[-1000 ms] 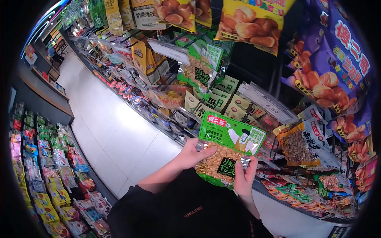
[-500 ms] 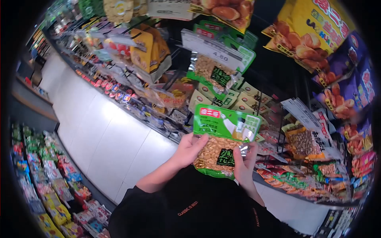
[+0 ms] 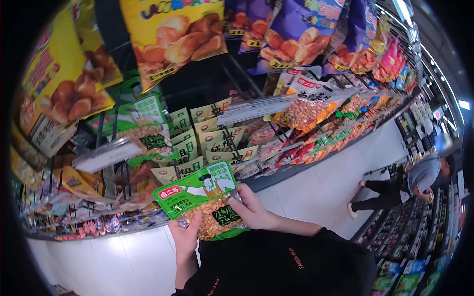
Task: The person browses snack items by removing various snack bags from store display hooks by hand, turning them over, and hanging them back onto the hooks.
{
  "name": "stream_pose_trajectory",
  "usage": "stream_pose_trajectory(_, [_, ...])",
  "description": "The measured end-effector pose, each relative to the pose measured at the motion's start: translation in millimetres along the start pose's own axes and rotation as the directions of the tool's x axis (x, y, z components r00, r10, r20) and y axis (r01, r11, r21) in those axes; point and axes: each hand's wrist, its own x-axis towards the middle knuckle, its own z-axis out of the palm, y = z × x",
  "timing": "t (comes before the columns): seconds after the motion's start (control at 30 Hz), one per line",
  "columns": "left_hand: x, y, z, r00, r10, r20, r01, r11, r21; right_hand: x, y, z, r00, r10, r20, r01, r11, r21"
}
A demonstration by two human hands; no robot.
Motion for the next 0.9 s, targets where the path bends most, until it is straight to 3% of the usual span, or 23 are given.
stream_pose_trajectory(0.1, [7.0, -3.5, 4.4, 0.999, -0.02, 0.048, 0.024, 0.996, -0.09, -7.3, 7.6, -12.9, 0.998, -0.033, -0.057, 0.036, 0.998, 0.047])
stream_pose_trajectory(0.17, [11.2, -7.0, 6.8, 0.997, -0.02, 0.069, 0.025, 0.997, -0.075, -12.6, -1.8, -26.2, 0.998, 0.044, -0.047, -0.041, 0.998, 0.057])
stream_pose_trajectory(0.47, [22.0, -35.0, 75.7, 0.995, 0.034, 0.089, -0.026, 0.995, -0.092, -24.3, 1.0, -106.8, 0.936, -0.083, -0.342, 0.14, 0.979, 0.146])
stream_pose_trajectory(0.57, [16.5, -53.2, 116.5, 0.999, 0.038, 0.028, -0.037, 0.998, -0.06, -33.9, 1.0, -143.1, 0.947, -0.103, -0.305, 0.161, 0.972, 0.172])
stream_pose_trajectory(0.63, [15.0, -55.8, 151.8, 0.985, -0.025, 0.172, 0.039, 0.996, -0.076, -41.6, 1.5, -171.8, 0.961, -0.11, -0.255, 0.148, 0.979, 0.137])
stream_pose_trajectory(0.67, [11.7, -60.7, 170.0, 0.99, -0.019, 0.142, 0.032, 0.996, -0.087, -43.8, 3.1, -185.6, 0.972, -0.117, -0.204, 0.138, 0.986, 0.089])
stream_pose_trajectory(0.77, [4.1, -69.6, 222.0, 0.987, -0.036, 0.159, 0.058, 0.99, -0.132, -49.2, 14.0, -226.6, 0.981, -0.092, -0.169, 0.13, 0.964, 0.233])
stream_pose_trajectory(0.83, [1.3, -79.4, 250.3, 0.993, -0.067, 0.1, 0.076, 0.994, -0.082, -49.9, 10.4, -253.7, 0.984, 0.08, -0.162, -0.042, 0.974, 0.223])
stream_pose_trajectory(0.9, [1.1, -90.3, 273.1, 0.989, -0.121, 0.09, 0.131, 0.986, -0.108, -49.3, 6.8, -281.7, 0.983, 0.105, -0.15, -0.054, 0.949, 0.31])
